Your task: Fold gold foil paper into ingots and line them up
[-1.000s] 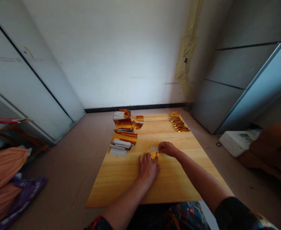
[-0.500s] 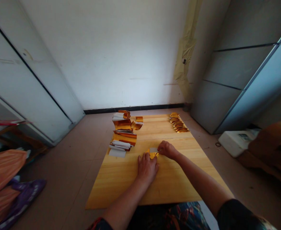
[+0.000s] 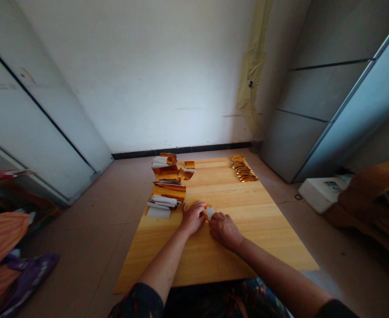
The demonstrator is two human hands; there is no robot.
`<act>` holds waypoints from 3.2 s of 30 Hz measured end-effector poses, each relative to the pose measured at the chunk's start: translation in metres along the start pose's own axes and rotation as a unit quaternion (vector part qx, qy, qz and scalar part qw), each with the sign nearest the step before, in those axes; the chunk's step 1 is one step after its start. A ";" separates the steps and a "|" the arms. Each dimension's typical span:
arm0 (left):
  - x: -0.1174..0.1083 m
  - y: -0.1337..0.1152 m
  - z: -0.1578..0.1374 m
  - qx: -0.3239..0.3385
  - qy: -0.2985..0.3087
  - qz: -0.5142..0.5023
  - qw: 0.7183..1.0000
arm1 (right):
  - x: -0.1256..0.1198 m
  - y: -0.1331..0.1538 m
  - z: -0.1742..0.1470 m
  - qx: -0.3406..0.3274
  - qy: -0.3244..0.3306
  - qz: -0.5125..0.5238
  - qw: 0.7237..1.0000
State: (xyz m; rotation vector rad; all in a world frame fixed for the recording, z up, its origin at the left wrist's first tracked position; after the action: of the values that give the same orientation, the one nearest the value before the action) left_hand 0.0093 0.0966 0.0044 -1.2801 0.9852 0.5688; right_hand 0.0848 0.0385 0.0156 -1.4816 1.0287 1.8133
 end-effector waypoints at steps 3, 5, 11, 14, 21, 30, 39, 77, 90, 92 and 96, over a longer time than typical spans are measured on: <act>0.004 0.000 0.000 0.020 0.039 0.000 0.999 | -0.002 -0.010 0.001 -0.037 -0.009 0.040 0.998; 0.006 0.001 0.001 0.025 0.051 0.001 0.998 | -0.006 -0.020 -0.001 -0.059 -0.034 0.063 0.996; 0.007 0.005 0.001 0.019 0.043 -0.009 0.999 | 0.000 -0.037 -0.002 -0.067 -0.060 0.094 0.992; 0.008 0.001 -0.001 0.042 0.048 0.008 0.998 | 0.002 -0.034 0.003 -0.075 -0.071 0.090 0.991; 0.008 -0.002 -0.003 0.050 0.062 0.033 0.996 | 0.000 -0.028 0.014 -0.123 -0.087 0.128 0.980; 0.009 -0.001 -0.002 0.051 0.087 0.000 0.995 | -0.009 -0.017 0.016 -0.160 -0.085 0.246 0.952; 0.005 -0.006 -0.004 0.043 0.094 0.007 0.995 | -0.004 -0.031 0.020 -0.146 -0.068 0.248 0.955; 0.009 -0.001 -0.003 0.054 0.046 0.013 0.997 | 0.005 -0.061 0.038 0.062 -0.035 0.155 0.985; 0.009 0.000 -0.002 0.049 0.050 0.004 0.998 | 0.004 -0.067 0.032 0.089 -0.088 0.199 0.972; 0.008 0.000 -0.002 0.046 0.052 0.001 0.998 | 0.000 -0.068 0.031 0.077 -0.109 0.199 0.971; 0.007 0.001 0.001 0.040 0.064 -0.009 0.997 | -0.007 -0.042 0.026 -0.040 -0.115 0.198 0.973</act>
State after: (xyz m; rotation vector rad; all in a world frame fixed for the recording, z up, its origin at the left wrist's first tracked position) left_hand 0.0123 0.0968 -0.0021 -1.2649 1.0909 0.4342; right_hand 0.1074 0.0833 0.0159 -1.1294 1.2078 2.2661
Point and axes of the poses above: each hand's wrist, its own z-axis towards the middle knuckle, its own x-axis out of the palm, y = z × x, the point moved 10 cm from there along z, towards the middle knuckle, and after that the axes turned 7 degrees about -x, right-handed, at the moved point
